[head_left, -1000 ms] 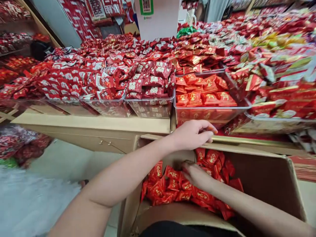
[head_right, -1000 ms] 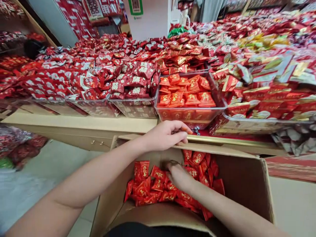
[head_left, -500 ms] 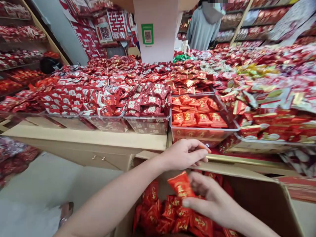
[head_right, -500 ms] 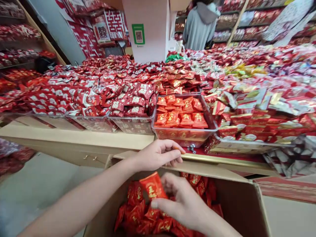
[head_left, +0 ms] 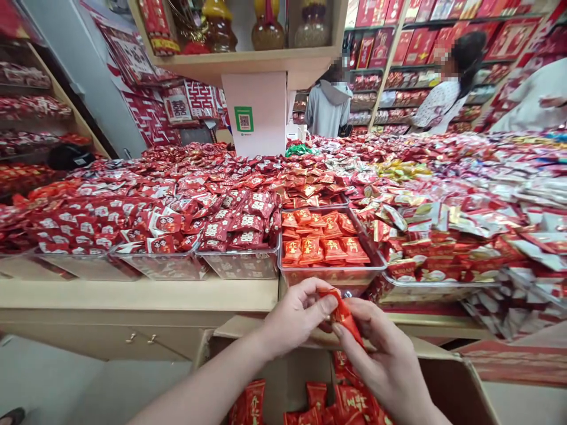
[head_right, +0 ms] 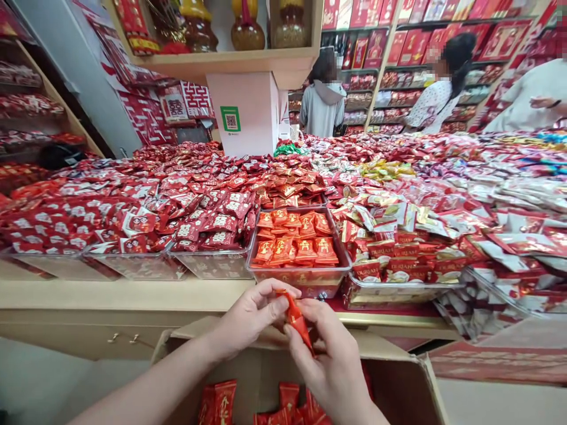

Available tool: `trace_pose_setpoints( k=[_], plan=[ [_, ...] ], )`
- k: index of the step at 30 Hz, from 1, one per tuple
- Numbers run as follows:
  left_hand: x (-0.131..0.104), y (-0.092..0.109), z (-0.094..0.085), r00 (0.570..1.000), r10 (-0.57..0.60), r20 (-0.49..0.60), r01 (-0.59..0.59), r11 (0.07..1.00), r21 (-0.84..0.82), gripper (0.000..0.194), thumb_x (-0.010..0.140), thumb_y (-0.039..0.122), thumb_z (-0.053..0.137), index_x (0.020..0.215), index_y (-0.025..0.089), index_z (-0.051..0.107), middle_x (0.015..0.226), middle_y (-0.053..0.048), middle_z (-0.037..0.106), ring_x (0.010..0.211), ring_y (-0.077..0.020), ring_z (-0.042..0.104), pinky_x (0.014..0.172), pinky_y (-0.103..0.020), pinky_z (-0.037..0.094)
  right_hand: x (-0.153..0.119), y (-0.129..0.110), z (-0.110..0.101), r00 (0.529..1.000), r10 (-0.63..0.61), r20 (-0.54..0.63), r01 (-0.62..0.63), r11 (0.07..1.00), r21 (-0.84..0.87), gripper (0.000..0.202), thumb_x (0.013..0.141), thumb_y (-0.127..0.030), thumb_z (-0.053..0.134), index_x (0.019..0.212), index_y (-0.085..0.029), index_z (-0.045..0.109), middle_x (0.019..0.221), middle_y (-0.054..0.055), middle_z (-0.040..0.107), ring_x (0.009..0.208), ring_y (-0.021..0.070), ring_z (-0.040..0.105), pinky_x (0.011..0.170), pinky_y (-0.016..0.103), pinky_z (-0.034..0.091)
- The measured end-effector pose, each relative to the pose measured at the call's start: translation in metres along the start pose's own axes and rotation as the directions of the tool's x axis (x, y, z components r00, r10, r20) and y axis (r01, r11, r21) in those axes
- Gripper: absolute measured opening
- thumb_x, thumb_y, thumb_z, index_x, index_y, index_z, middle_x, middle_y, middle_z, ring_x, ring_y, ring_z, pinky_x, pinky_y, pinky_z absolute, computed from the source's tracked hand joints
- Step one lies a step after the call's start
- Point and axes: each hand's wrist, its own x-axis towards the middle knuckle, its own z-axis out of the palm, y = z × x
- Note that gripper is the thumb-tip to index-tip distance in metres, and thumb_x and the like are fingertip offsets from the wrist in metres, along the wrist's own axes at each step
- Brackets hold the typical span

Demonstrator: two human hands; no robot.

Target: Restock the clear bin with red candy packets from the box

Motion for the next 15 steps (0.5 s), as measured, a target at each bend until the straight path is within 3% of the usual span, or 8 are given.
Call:
trace_pose_setpoints(
  k=[3, 6, 9, 12, 15],
  plan=[
    [0.0, -0.004, 0.003, 0.997, -0.071, 0.022, 0.073, 0.993, -0.098, 0.039, 0.07, 0.033, 0.064, 0.101, 0.019, 0.046, 0.083, 0.0, 0.056, 0.068, -0.0102, 0.054, 0.062, -0.025, 0.046, 0.002, 0.008, -0.004, 0.97, -0.243, -0.003, 0.231, 0.925, -0.302, 0.032, 0.075, -0.013, 0.054, 0.105, -0.022, 0.053, 0.106, 0.012, 0.053, 0.097, 0.0223, 0.055, 0.077, 0.032, 0.05],
    [0.001, -0.005, 0.002, 0.994, -0.111, 0.009, 0.111, 0.98, -0.166, 0.041, 0.07, 0.032, 0.063, 0.103, 0.018, 0.042, 0.077, 0.001, 0.055, 0.059, -0.0083, 0.053, 0.057, -0.024, 0.046, 0.0, 0.013, -0.007, 0.948, -0.312, 0.071, 0.316, 0.884, -0.343, 0.037, 0.076, -0.011, 0.05, 0.112, -0.019, 0.049, 0.112, 0.015, 0.055, 0.103, 0.0229, 0.053, 0.081, 0.034, 0.049],
    [0.002, -0.005, 0.001, 0.996, -0.073, -0.051, 0.061, 0.977, -0.202, 0.044, 0.07, 0.032, 0.063, 0.105, 0.018, 0.041, 0.079, -0.001, 0.057, 0.063, -0.0089, 0.055, 0.058, -0.023, 0.046, 0.002, 0.015, -0.017, 0.898, -0.422, 0.126, 0.435, 0.804, -0.406, 0.029, 0.075, -0.009, 0.05, 0.101, -0.022, 0.053, 0.105, 0.012, 0.062, 0.094, 0.0211, 0.059, 0.074, 0.032, 0.051],
    [0.004, -0.006, -0.003, 0.992, -0.062, -0.113, 0.044, 0.987, -0.156, 0.038, 0.078, 0.04, 0.052, 0.108, 0.02, 0.041, 0.08, -0.001, 0.057, 0.06, -0.0096, 0.056, 0.05, -0.019, 0.042, 0.026, 0.012, -0.034, 0.861, -0.471, 0.194, 0.495, 0.683, -0.537, 0.021, 0.075, -0.009, 0.051, 0.09, -0.023, 0.056, 0.103, 0.01, 0.064, 0.087, 0.0206, 0.06, 0.069, 0.033, 0.048],
    [0.005, -0.009, -0.005, 0.984, -0.085, -0.157, 0.077, 0.995, -0.056, 0.032, 0.079, 0.038, 0.048, 0.103, 0.018, 0.045, 0.08, -0.002, 0.058, 0.057, -0.0086, 0.056, 0.045, -0.017, 0.035, 0.07, 0.013, -0.051, 0.85, -0.48, 0.219, 0.487, 0.555, -0.674, 0.012, 0.078, -0.012, 0.048, 0.081, -0.02, 0.057, 0.105, 0.011, 0.063, 0.085, 0.02, 0.059, 0.072, 0.033, 0.044]
  ],
)
